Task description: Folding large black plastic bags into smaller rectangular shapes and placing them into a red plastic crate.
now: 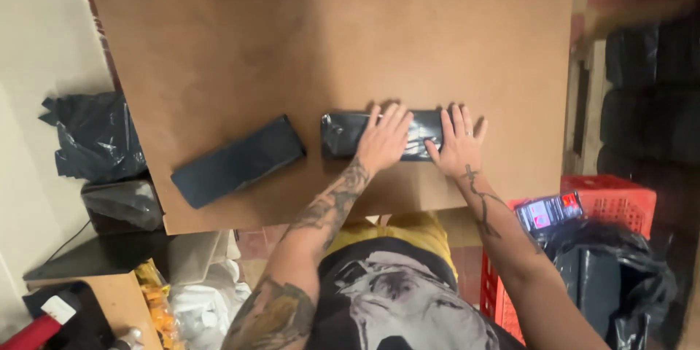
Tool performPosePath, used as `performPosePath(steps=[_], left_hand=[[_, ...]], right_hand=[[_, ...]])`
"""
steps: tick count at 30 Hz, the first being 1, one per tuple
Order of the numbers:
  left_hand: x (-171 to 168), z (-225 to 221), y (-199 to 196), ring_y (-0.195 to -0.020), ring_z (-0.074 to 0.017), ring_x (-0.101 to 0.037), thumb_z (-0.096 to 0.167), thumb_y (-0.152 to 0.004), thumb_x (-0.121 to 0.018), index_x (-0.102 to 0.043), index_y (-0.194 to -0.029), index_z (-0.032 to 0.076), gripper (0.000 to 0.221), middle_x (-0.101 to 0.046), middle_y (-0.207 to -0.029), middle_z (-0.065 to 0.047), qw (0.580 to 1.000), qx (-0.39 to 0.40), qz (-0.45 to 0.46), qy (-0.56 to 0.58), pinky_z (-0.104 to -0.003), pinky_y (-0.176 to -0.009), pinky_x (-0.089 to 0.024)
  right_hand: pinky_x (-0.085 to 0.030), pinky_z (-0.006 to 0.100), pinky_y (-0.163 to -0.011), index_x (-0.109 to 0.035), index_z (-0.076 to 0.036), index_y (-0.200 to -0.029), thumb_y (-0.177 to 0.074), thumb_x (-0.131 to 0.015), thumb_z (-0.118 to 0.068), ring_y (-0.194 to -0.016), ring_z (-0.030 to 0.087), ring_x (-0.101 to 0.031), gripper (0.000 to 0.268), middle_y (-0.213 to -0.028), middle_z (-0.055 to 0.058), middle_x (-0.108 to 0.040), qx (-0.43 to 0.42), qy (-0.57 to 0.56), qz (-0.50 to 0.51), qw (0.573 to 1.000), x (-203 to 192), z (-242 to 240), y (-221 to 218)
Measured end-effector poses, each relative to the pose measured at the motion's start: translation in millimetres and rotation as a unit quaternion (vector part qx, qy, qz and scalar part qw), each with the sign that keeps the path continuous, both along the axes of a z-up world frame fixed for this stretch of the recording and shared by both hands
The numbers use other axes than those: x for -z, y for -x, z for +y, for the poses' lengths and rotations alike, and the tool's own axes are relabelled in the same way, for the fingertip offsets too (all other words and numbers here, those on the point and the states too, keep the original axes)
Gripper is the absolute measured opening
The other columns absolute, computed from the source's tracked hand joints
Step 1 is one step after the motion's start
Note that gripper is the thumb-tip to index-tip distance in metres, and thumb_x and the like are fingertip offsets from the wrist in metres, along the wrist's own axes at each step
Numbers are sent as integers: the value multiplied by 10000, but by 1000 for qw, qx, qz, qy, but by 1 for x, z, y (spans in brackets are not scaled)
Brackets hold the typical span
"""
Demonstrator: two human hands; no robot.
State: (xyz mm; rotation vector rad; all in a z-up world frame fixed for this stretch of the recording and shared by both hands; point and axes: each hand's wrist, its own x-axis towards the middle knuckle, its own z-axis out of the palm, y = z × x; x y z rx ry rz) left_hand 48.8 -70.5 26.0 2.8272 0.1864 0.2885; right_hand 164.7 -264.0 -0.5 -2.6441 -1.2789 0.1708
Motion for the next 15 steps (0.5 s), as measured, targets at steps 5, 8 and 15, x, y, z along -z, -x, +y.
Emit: performPosePath(steps=[5,8,15], left_hand=[[13,58,29,-1372,-357,-498,598,-855,-647,-578,-1415,99,752,-566,-1449,-169,995,-52,79,-16,-664,-1112,-338],[6,92,53,-1423,-310,-445,663,-880,-627,-487,-1485,153,803,-480,-1534,-93,978,-57,199,10,-633,-1101,-389],[61,122,30,-1060,-302,-642,721,-423,-921,-754,-1069,232,827,-658,-1055,-39,929,-137,342,36,-529,-836,-537]], right_hand=[[-207,746,-1125,-450,-95,-1554,-912,-564,-597,-1508,358,-319,823,-1611,191,-395,-7,6,16,1000,-6,0,-3],[-231,741,-1137,-418,-152,-1574,-936,-606,-496,-1525,328,-293,749,-1631,142,-362,-6,60,92,994,-20,1,-17],[-468,532,-1066,-603,-293,-1382,-548,-970,-385,-1312,317,-558,916,-1413,70,-536,-19,161,184,970,39,-2,-96]])
